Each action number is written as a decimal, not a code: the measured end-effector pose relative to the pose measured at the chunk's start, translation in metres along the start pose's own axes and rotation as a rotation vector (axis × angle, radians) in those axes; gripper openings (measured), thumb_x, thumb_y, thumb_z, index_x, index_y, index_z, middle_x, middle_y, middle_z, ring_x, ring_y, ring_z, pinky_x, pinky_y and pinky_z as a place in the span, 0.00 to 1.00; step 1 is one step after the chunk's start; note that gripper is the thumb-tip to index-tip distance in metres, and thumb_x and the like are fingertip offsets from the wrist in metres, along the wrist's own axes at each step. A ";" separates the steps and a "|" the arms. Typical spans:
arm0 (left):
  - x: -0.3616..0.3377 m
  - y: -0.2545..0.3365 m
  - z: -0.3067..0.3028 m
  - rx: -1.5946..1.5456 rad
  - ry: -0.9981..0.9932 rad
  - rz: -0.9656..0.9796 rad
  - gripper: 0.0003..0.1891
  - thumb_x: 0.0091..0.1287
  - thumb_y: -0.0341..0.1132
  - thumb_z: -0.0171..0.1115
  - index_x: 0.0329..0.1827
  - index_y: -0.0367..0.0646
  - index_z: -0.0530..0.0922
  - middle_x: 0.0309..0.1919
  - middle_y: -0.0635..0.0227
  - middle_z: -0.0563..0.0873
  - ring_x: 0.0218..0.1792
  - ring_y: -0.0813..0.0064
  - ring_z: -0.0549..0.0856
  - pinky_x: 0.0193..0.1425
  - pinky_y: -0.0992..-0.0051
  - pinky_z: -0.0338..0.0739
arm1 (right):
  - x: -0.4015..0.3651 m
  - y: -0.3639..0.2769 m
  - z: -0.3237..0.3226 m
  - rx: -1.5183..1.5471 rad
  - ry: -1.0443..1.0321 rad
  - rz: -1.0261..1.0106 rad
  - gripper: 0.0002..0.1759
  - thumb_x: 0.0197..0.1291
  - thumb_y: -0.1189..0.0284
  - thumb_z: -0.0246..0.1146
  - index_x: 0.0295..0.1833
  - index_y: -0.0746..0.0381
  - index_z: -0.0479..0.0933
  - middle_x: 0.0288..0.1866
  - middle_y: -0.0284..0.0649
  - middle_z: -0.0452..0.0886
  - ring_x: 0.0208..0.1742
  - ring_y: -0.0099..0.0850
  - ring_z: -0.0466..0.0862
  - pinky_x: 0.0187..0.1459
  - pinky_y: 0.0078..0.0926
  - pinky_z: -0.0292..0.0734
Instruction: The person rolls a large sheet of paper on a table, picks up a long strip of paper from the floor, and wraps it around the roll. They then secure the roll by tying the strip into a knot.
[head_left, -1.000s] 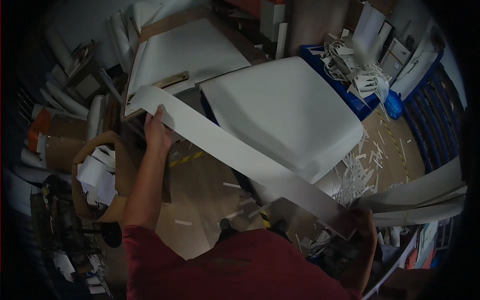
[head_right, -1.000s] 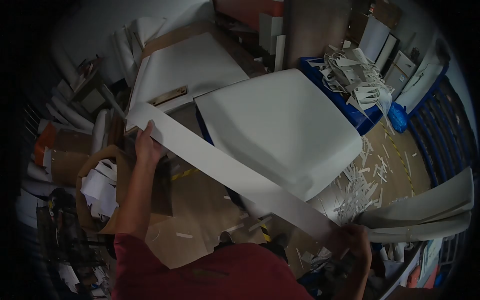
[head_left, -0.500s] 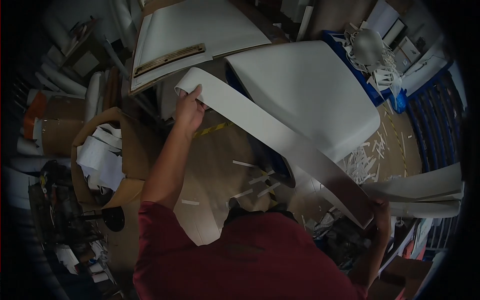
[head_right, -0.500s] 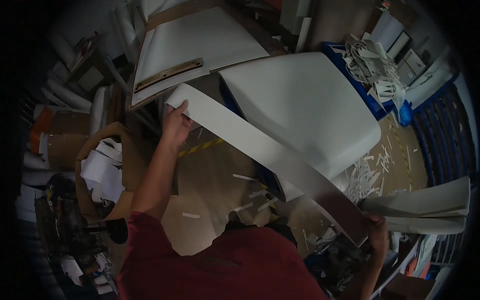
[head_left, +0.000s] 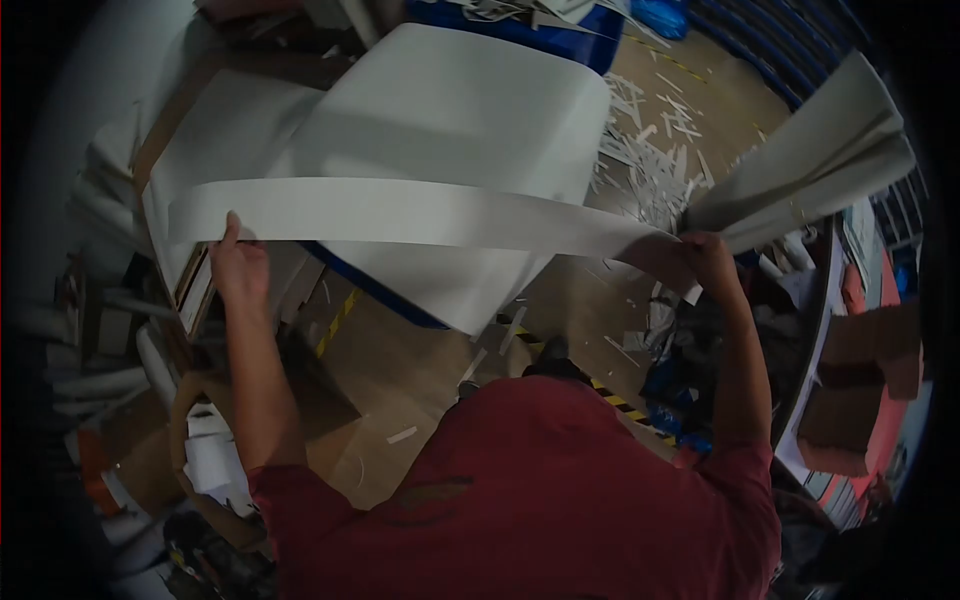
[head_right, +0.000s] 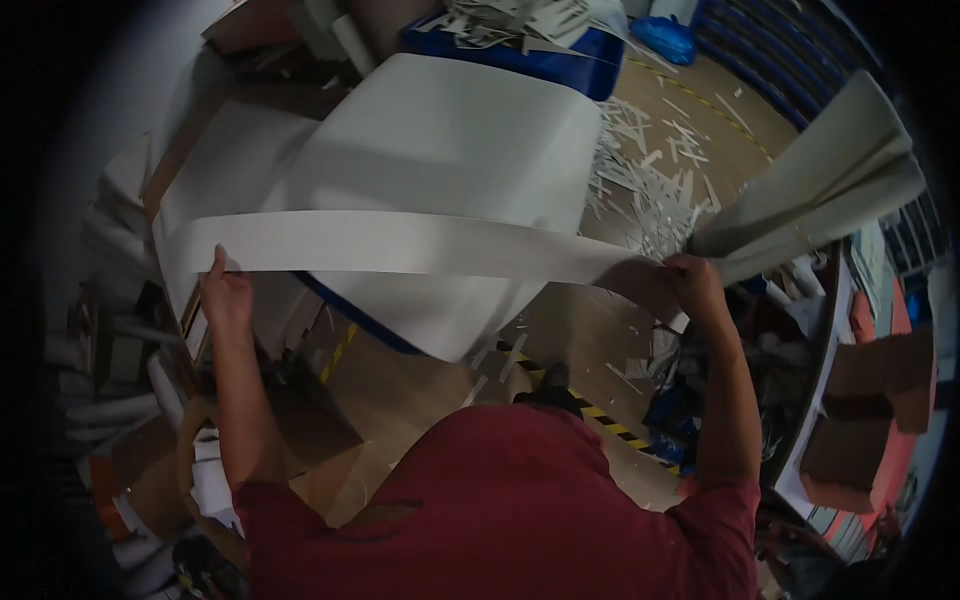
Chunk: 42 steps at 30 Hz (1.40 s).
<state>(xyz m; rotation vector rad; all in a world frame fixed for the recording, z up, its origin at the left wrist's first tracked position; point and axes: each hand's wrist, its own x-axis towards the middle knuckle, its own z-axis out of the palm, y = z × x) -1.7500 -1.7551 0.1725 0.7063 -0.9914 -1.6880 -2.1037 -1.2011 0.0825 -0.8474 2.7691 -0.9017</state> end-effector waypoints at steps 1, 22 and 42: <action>0.000 -0.002 0.013 0.028 0.001 0.027 0.22 0.71 0.26 0.59 0.67 0.42 0.68 0.59 0.62 0.78 0.59 0.66 0.79 0.63 0.64 0.76 | 0.002 0.013 0.001 0.005 0.016 0.040 0.08 0.57 0.73 0.66 0.39 0.66 0.83 0.29 0.47 0.84 0.31 0.32 0.84 0.37 0.29 0.77; 0.024 -0.081 0.310 0.241 -0.273 0.023 0.18 0.74 0.34 0.57 0.63 0.34 0.70 0.55 0.57 0.80 0.54 0.66 0.82 0.60 0.67 0.79 | 0.036 0.183 -0.043 0.230 0.034 0.270 0.13 0.58 0.65 0.69 0.40 0.65 0.84 0.32 0.48 0.85 0.34 0.40 0.85 0.38 0.35 0.76; 0.189 -0.329 0.580 0.007 -0.311 -0.134 0.24 0.69 0.31 0.63 0.65 0.31 0.67 0.56 0.54 0.80 0.56 0.64 0.82 0.57 0.68 0.80 | 0.326 0.290 -0.124 0.637 0.024 0.588 0.16 0.65 0.62 0.66 0.37 0.67 0.83 0.27 0.29 0.80 0.29 0.17 0.73 0.32 0.22 0.71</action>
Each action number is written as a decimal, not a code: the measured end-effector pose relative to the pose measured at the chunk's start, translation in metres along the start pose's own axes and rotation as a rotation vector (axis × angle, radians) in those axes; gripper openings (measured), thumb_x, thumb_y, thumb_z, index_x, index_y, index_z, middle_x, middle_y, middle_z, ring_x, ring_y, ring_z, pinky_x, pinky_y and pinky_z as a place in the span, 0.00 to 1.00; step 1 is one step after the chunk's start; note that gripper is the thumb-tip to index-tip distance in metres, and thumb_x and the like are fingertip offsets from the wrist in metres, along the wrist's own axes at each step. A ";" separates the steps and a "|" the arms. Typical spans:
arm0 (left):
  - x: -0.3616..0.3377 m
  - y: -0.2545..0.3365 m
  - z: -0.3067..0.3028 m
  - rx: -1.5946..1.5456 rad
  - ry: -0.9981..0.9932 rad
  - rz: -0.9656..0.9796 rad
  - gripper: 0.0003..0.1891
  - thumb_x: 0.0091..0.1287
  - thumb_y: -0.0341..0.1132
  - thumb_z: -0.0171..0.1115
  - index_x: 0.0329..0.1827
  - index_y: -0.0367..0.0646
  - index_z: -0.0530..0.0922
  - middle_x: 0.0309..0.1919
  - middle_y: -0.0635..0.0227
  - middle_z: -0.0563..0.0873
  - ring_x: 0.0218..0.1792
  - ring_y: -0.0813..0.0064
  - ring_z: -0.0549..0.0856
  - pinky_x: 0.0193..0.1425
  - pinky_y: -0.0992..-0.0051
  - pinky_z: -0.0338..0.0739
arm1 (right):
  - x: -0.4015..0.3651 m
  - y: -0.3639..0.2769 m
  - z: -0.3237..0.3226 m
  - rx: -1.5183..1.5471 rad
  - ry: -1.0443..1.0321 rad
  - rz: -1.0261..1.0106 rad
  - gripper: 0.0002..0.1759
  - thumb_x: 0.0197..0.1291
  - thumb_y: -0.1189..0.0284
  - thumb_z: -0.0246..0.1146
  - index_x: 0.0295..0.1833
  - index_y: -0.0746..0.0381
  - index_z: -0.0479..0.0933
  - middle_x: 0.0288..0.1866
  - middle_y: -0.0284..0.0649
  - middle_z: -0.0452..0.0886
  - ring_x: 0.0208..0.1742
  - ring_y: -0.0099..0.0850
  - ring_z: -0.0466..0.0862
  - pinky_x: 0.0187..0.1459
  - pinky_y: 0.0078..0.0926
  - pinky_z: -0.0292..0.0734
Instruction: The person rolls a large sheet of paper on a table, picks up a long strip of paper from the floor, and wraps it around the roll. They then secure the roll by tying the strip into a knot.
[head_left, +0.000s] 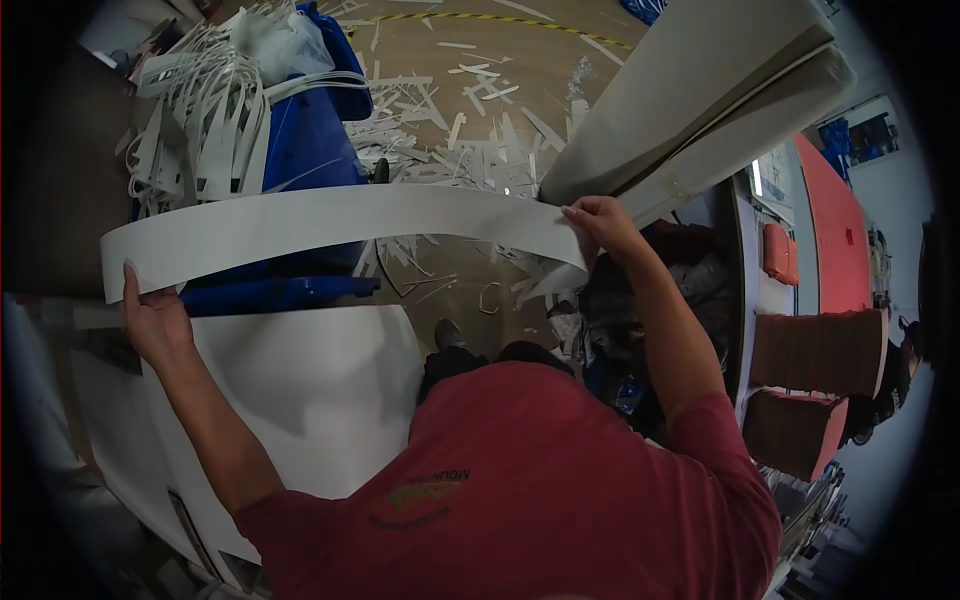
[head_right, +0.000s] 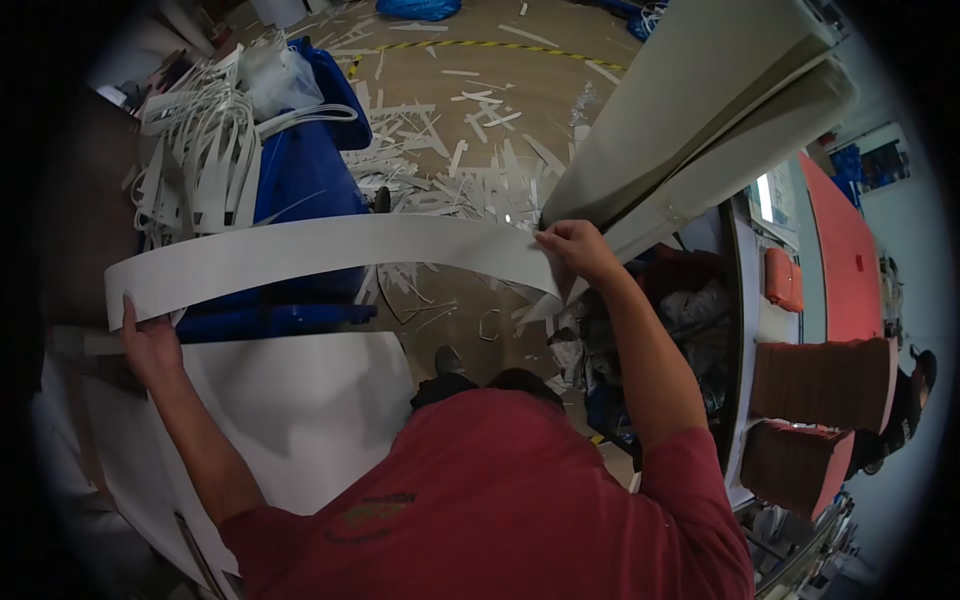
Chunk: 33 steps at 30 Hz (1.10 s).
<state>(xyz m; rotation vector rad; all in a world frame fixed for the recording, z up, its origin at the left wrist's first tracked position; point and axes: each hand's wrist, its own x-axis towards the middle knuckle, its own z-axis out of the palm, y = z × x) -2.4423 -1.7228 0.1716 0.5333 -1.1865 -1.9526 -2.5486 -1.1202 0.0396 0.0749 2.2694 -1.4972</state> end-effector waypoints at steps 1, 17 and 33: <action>0.013 -0.007 0.018 0.007 -0.023 0.018 0.24 0.69 0.32 0.63 0.65 0.32 0.68 0.56 0.54 0.80 0.55 0.64 0.82 0.56 0.68 0.80 | 0.015 -0.004 -0.002 0.037 0.022 0.037 0.16 0.66 0.62 0.65 0.38 0.67 0.83 0.26 0.29 0.80 0.28 0.17 0.73 0.32 0.22 0.70; 0.144 -0.152 0.340 0.070 -0.042 0.037 0.21 0.74 0.31 0.55 0.68 0.37 0.67 0.60 0.56 0.77 0.58 0.62 0.80 0.60 0.60 0.78 | 0.377 -0.029 -0.099 0.229 0.035 0.011 0.16 0.66 0.64 0.64 0.30 0.65 0.80 0.21 0.28 0.74 0.24 0.17 0.70 0.27 0.22 0.65; 0.389 -0.253 0.502 -0.151 -0.047 -0.047 0.14 0.73 0.30 0.55 0.60 0.39 0.71 0.53 0.61 0.82 0.51 0.66 0.85 0.54 0.63 0.83 | 0.721 -0.137 -0.150 -0.071 0.000 -0.167 0.18 0.67 0.65 0.61 0.27 0.66 0.73 0.23 0.25 0.69 0.27 0.17 0.65 0.30 0.23 0.62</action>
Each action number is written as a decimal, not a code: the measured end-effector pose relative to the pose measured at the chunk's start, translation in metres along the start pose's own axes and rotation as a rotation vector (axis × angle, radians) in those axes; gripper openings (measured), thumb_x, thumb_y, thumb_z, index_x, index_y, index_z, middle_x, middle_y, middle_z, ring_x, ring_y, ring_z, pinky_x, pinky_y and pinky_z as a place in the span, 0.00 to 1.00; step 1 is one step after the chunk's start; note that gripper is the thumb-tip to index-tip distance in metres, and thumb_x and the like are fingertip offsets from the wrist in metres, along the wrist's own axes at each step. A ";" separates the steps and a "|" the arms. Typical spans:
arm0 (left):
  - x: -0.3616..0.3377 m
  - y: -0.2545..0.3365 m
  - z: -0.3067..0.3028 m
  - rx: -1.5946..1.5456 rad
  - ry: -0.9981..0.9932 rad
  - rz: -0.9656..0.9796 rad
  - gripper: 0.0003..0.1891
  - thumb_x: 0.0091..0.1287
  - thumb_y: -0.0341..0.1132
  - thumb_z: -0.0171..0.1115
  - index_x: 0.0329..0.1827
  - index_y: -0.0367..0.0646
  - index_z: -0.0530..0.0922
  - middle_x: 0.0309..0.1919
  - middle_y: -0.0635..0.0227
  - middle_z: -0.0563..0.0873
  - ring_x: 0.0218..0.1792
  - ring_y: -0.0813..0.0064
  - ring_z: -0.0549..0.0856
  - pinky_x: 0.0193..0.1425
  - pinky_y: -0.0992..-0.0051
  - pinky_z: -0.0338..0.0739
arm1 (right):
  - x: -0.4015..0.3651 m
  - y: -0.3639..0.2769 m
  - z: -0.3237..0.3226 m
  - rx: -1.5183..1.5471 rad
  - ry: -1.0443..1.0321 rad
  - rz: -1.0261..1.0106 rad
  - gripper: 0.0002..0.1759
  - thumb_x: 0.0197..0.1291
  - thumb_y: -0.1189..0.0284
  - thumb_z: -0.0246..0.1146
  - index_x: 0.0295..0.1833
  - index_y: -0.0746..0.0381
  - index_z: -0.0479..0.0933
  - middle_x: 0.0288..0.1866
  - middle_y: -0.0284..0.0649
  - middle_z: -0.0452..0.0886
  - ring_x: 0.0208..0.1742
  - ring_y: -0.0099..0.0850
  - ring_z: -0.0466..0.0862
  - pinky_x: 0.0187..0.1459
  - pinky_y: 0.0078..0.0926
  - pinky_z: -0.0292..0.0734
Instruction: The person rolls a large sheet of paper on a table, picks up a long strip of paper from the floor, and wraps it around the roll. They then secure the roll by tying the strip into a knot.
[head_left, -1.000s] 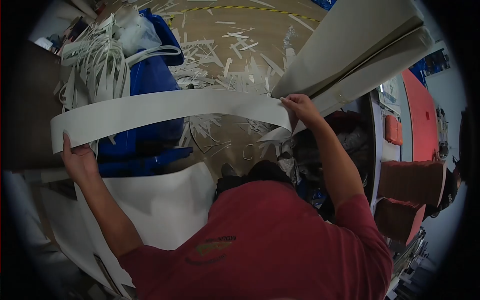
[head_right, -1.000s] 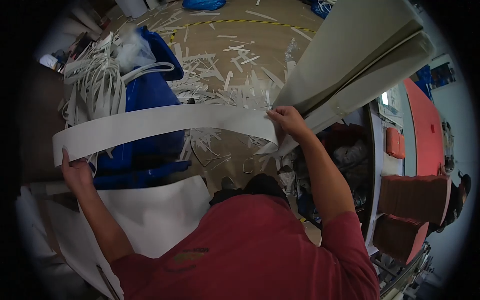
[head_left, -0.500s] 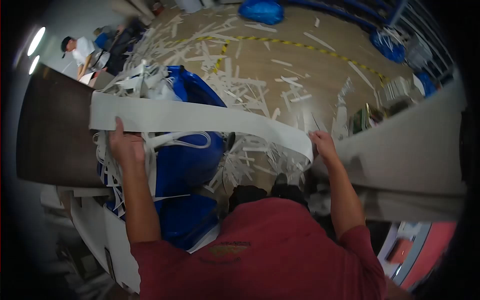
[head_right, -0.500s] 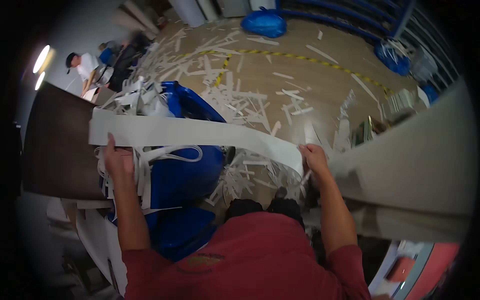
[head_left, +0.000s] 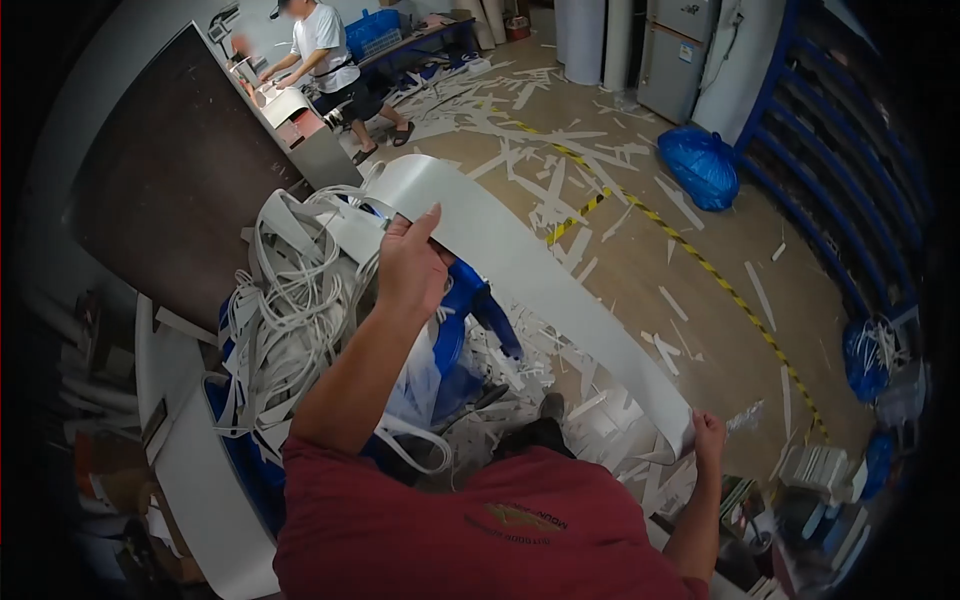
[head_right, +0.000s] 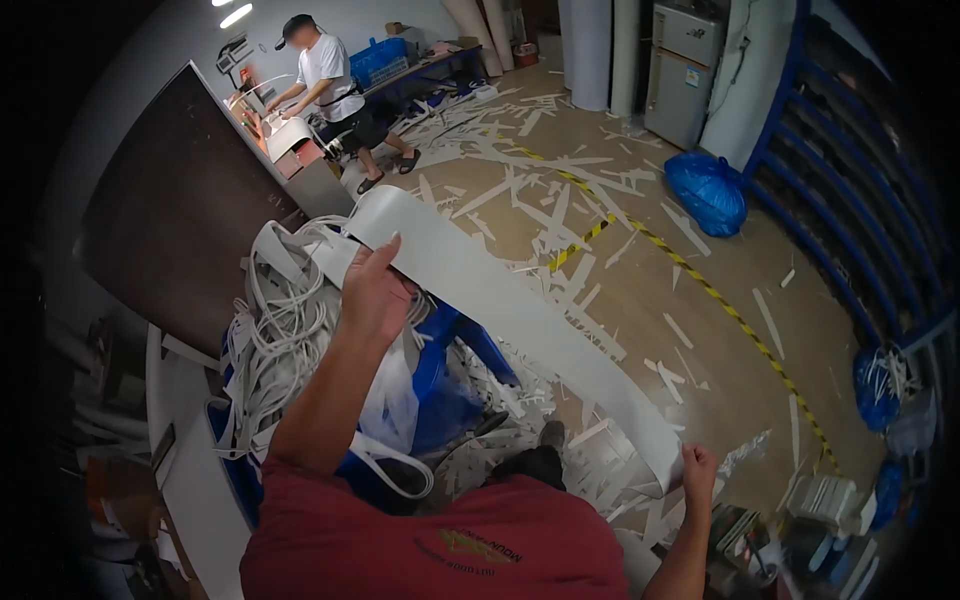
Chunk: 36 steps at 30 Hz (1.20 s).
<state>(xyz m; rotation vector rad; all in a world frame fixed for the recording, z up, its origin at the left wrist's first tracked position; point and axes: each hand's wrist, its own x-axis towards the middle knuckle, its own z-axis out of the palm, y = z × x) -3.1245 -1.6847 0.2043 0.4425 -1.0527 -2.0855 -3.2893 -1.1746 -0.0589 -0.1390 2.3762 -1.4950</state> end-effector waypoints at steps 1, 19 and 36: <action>0.019 -0.007 0.006 -0.010 -0.032 -0.020 0.13 0.73 0.27 0.55 0.58 0.37 0.72 0.52 0.61 0.82 0.49 0.66 0.86 0.53 0.64 0.84 | 0.017 -0.009 -0.008 -0.002 0.011 0.061 0.19 0.68 0.65 0.61 0.27 0.65 0.73 0.22 0.25 0.69 0.27 0.17 0.65 0.29 0.23 0.62; 0.247 -0.093 0.068 0.053 0.323 0.155 0.18 0.71 0.27 0.57 0.63 0.42 0.70 0.56 0.61 0.80 0.57 0.63 0.82 0.64 0.60 0.77 | 0.458 -0.120 0.047 -0.059 -0.323 -0.083 0.13 0.66 0.71 0.62 0.29 0.66 0.78 0.24 0.24 0.72 0.27 0.16 0.67 0.29 0.20 0.64; 0.440 -0.126 0.051 0.043 0.672 0.347 0.13 0.70 0.27 0.60 0.56 0.38 0.71 0.52 0.59 0.81 0.54 0.63 0.83 0.60 0.59 0.82 | 0.768 -0.232 0.192 -0.289 -0.582 -0.267 0.12 0.63 0.70 0.65 0.34 0.69 0.81 0.24 0.32 0.78 0.27 0.21 0.72 0.32 0.25 0.70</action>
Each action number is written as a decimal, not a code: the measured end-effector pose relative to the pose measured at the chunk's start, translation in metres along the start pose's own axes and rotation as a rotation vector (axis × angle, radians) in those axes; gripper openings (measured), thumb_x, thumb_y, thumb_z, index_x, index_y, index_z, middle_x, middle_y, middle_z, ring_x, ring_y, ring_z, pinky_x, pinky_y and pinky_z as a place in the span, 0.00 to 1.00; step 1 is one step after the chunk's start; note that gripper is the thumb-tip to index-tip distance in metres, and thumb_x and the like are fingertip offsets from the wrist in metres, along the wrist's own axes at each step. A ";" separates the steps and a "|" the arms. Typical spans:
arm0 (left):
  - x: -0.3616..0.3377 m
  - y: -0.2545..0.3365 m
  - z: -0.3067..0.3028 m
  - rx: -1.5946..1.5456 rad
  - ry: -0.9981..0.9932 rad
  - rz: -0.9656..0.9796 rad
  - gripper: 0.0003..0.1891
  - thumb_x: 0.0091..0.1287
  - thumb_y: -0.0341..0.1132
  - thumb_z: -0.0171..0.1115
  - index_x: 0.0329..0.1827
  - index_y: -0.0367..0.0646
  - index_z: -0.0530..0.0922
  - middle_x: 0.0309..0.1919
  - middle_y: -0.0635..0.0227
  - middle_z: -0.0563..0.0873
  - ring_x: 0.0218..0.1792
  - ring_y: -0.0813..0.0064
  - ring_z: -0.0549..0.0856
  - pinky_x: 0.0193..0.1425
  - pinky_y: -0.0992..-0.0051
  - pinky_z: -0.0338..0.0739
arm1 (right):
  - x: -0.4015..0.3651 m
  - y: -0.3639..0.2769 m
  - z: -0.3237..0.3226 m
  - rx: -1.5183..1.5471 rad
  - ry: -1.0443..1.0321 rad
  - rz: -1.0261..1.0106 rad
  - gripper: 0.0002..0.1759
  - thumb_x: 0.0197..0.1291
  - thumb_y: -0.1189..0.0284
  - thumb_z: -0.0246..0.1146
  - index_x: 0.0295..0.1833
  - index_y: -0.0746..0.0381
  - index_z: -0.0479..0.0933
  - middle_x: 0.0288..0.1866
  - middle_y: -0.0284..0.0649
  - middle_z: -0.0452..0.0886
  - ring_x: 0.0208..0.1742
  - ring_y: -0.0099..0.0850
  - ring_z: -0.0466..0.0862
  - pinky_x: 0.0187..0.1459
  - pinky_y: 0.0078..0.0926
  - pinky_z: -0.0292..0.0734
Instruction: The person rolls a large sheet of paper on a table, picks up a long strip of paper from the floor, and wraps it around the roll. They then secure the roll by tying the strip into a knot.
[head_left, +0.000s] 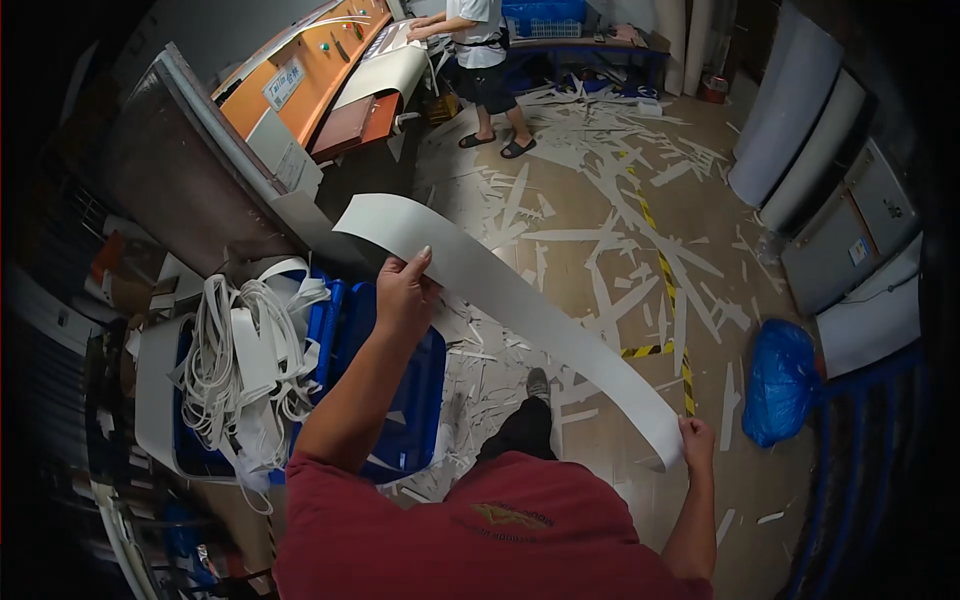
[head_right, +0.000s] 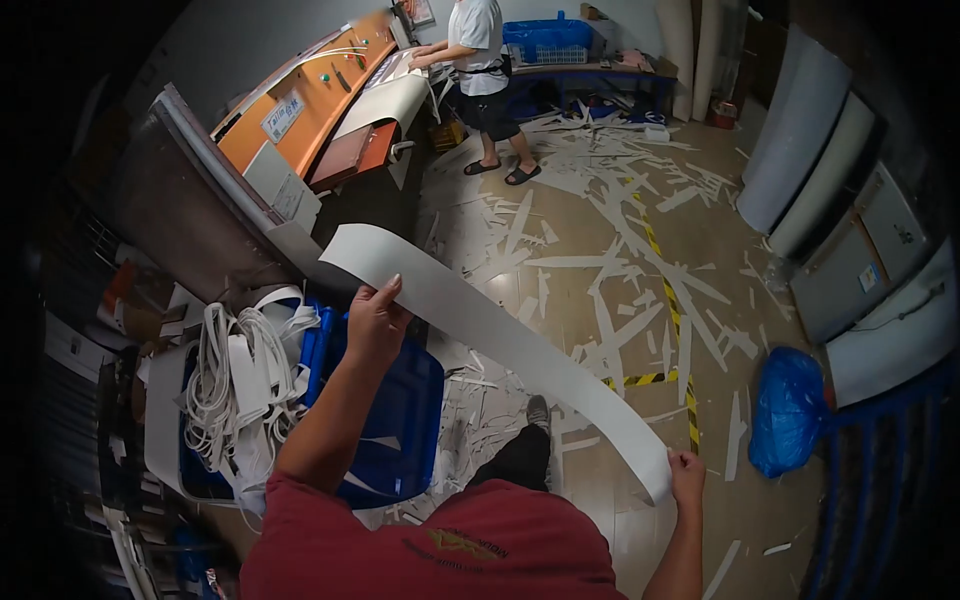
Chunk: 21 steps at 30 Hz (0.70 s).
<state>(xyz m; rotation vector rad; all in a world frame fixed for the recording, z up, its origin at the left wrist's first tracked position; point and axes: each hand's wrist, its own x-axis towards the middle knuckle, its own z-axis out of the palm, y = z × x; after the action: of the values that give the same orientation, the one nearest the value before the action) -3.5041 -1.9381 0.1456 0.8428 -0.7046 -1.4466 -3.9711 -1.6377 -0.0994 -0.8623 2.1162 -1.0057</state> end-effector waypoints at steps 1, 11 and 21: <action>0.022 -0.008 0.003 -0.012 0.005 0.003 0.13 0.70 0.27 0.60 0.56 0.38 0.71 0.52 0.59 0.81 0.54 0.63 0.83 0.60 0.59 0.82 | 0.021 -0.004 0.004 -0.037 0.025 -0.022 0.12 0.63 0.69 0.66 0.35 0.70 0.81 0.24 0.34 0.79 0.27 0.23 0.73 0.33 0.27 0.71; 0.257 -0.038 0.050 -0.089 -0.046 0.018 0.13 0.75 0.32 0.55 0.59 0.41 0.72 0.51 0.65 0.82 0.49 0.71 0.84 0.53 0.65 0.82 | 0.177 -0.124 0.061 -0.314 -0.101 0.059 0.14 0.59 0.66 0.68 0.35 0.69 0.82 0.24 0.41 0.81 0.28 0.29 0.80 0.34 0.31 0.75; 0.436 -0.025 0.080 0.047 -0.019 0.195 0.15 0.75 0.33 0.56 0.61 0.40 0.71 0.51 0.66 0.81 0.48 0.75 0.82 0.54 0.71 0.79 | 0.386 -0.231 0.148 -0.362 -0.230 -0.137 0.18 0.51 0.63 0.74 0.29 0.68 0.79 0.23 0.42 0.79 0.25 0.31 0.77 0.31 0.33 0.73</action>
<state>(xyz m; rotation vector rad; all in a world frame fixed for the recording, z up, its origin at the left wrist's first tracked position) -3.5743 -2.3760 0.1326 0.7752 -0.8147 -1.2690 -4.0184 -2.1084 -0.0850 -1.2496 2.0908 -0.5595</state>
